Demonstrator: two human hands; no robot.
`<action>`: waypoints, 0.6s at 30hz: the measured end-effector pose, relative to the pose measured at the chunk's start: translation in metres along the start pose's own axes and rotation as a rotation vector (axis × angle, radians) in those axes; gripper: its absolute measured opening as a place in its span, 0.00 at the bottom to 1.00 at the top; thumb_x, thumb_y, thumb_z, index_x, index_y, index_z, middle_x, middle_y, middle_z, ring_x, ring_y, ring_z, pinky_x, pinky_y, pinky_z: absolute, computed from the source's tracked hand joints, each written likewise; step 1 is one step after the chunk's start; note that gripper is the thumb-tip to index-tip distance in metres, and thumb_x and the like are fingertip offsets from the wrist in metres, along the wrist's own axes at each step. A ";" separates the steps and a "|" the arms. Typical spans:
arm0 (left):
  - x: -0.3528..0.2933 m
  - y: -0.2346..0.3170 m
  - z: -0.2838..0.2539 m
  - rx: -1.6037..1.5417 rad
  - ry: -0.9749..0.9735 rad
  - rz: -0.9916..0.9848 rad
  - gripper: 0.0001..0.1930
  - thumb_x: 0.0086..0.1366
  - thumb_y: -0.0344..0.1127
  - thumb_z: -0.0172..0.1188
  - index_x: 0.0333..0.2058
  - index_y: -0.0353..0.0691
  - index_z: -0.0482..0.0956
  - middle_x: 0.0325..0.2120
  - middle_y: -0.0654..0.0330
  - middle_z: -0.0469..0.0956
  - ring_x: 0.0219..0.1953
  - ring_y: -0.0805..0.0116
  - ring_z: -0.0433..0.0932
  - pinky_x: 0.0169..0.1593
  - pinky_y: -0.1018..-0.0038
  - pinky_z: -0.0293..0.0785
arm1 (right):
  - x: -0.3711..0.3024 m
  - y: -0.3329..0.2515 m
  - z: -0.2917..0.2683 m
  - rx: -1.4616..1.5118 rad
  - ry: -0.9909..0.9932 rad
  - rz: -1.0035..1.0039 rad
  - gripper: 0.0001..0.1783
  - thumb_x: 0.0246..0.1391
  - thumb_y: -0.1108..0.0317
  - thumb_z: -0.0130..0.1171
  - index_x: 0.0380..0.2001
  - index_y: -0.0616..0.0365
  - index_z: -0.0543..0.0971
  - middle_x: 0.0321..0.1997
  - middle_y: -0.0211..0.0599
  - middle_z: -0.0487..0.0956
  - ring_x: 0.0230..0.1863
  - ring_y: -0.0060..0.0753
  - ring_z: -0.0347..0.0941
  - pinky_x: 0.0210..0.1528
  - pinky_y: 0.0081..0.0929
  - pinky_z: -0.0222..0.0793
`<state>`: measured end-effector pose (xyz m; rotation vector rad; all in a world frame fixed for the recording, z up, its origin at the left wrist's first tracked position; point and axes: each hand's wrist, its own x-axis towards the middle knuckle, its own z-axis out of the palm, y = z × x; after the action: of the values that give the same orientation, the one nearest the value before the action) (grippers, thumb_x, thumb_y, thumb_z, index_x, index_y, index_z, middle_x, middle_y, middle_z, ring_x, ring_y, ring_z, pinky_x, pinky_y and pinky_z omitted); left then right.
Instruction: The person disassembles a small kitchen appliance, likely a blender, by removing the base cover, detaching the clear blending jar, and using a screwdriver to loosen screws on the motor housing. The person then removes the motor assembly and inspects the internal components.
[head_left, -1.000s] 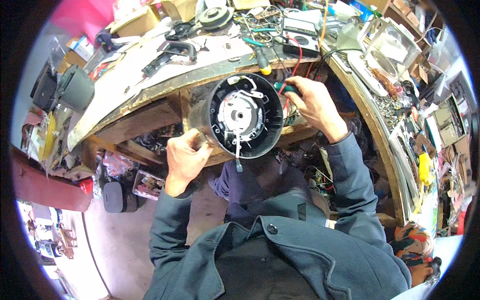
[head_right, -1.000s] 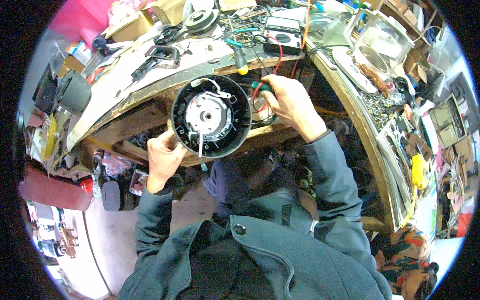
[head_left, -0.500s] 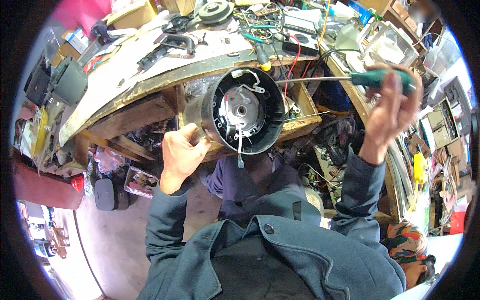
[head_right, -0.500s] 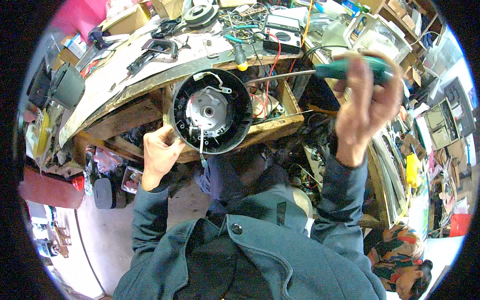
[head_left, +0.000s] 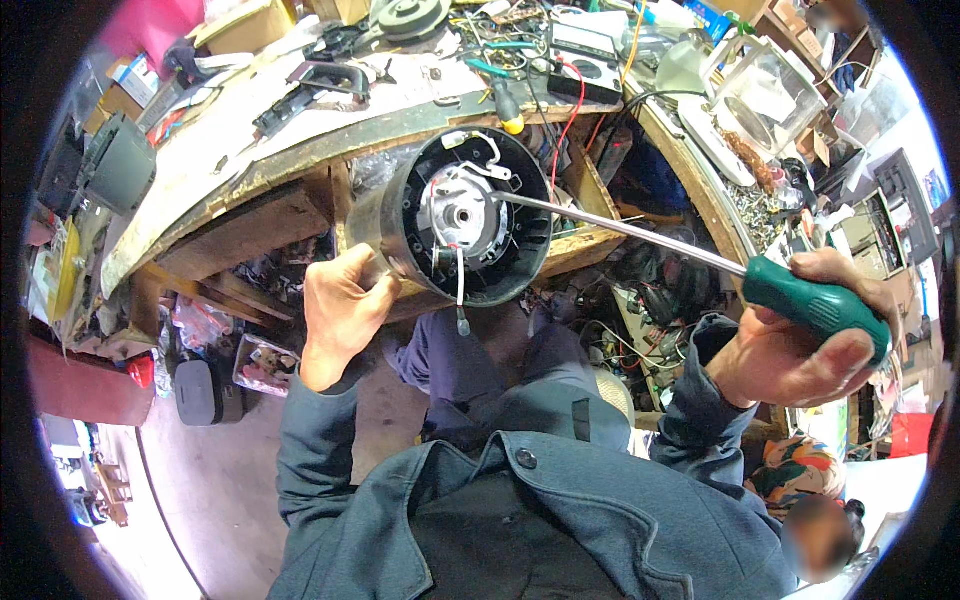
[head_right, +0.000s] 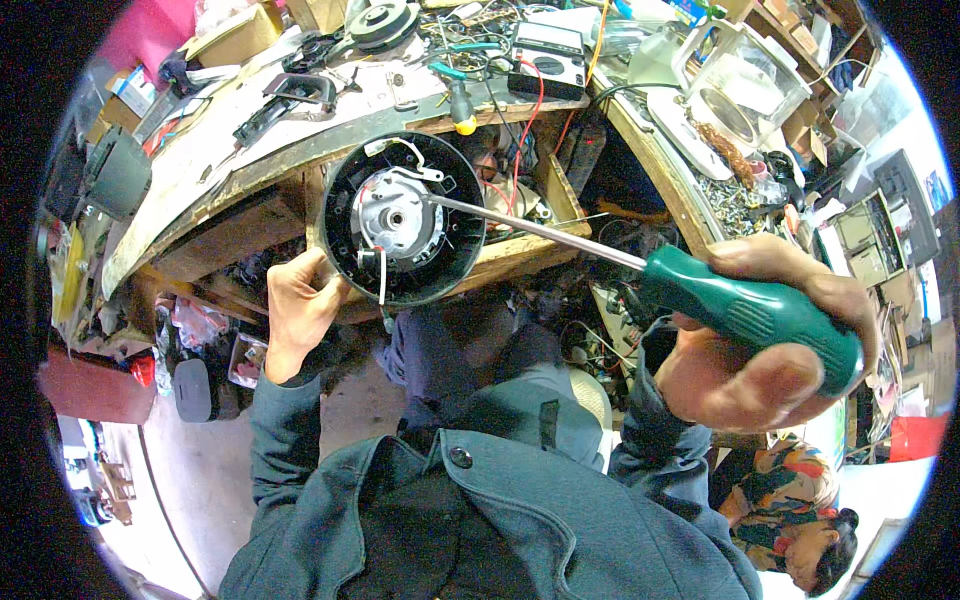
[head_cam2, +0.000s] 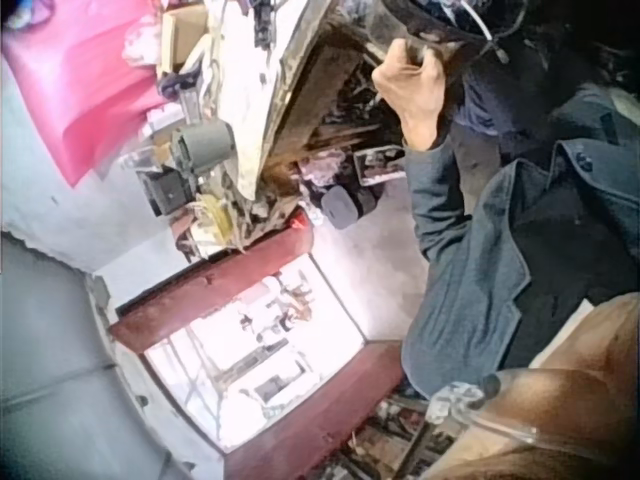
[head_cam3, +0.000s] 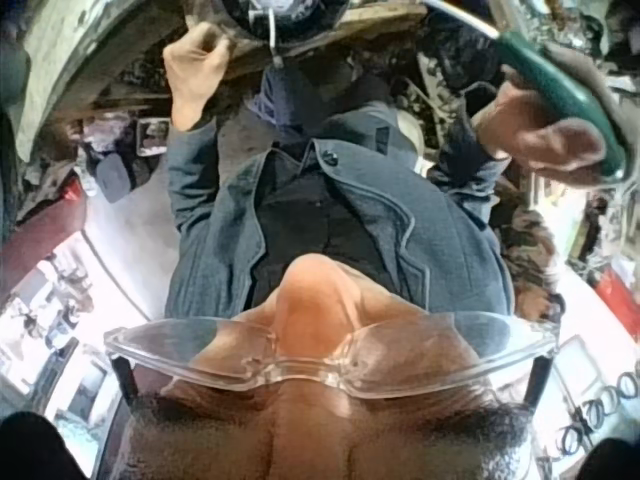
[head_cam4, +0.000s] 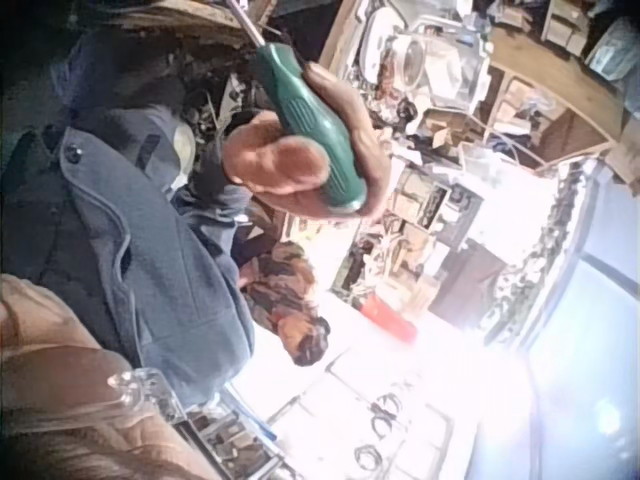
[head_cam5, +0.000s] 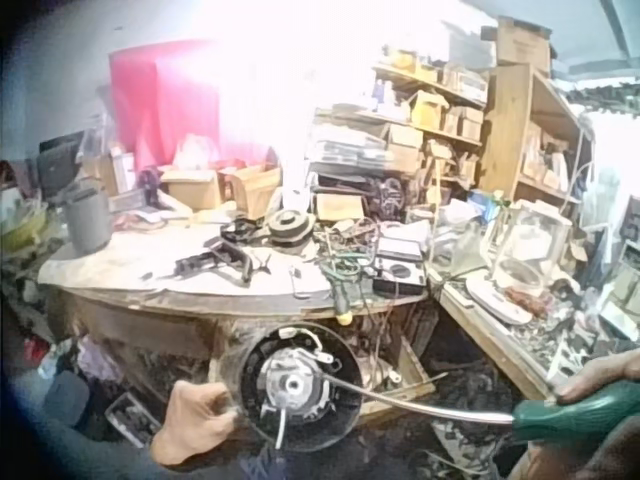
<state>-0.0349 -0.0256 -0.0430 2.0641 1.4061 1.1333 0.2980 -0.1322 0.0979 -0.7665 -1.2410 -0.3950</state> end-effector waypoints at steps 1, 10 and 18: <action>0.000 -0.001 -0.001 0.002 -0.006 0.000 0.07 0.53 0.31 0.66 0.25 0.34 0.78 0.15 0.49 0.72 0.15 0.65 0.73 0.24 0.68 0.70 | -0.002 -0.001 0.002 -0.006 -0.023 -0.005 0.33 0.68 0.40 0.55 0.54 0.62 0.65 0.30 0.60 0.81 0.15 0.34 0.73 0.13 0.22 0.69; 0.001 0.006 0.000 -0.038 -0.022 0.022 0.03 0.55 0.25 0.63 0.27 0.31 0.79 0.15 0.64 0.72 0.20 0.83 0.66 0.24 0.76 0.63 | -0.007 -0.001 -0.028 0.360 -0.504 -0.209 0.42 0.53 0.55 0.75 0.62 0.60 0.64 0.44 0.69 0.81 0.33 0.47 0.84 0.30 0.30 0.84; 0.001 0.003 0.000 -0.077 -0.016 -0.008 0.06 0.54 0.30 0.65 0.26 0.33 0.78 0.14 0.51 0.71 0.15 0.69 0.71 0.24 0.69 0.69 | 0.015 -0.007 0.020 0.001 -0.111 -0.103 0.20 0.57 0.66 0.72 0.45 0.60 0.72 0.27 0.49 0.83 0.22 0.31 0.78 0.23 0.20 0.70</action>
<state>-0.0325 -0.0256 -0.0405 2.0079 1.3417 1.1472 0.2841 -0.1208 0.1165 -0.7334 -1.3881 -0.4400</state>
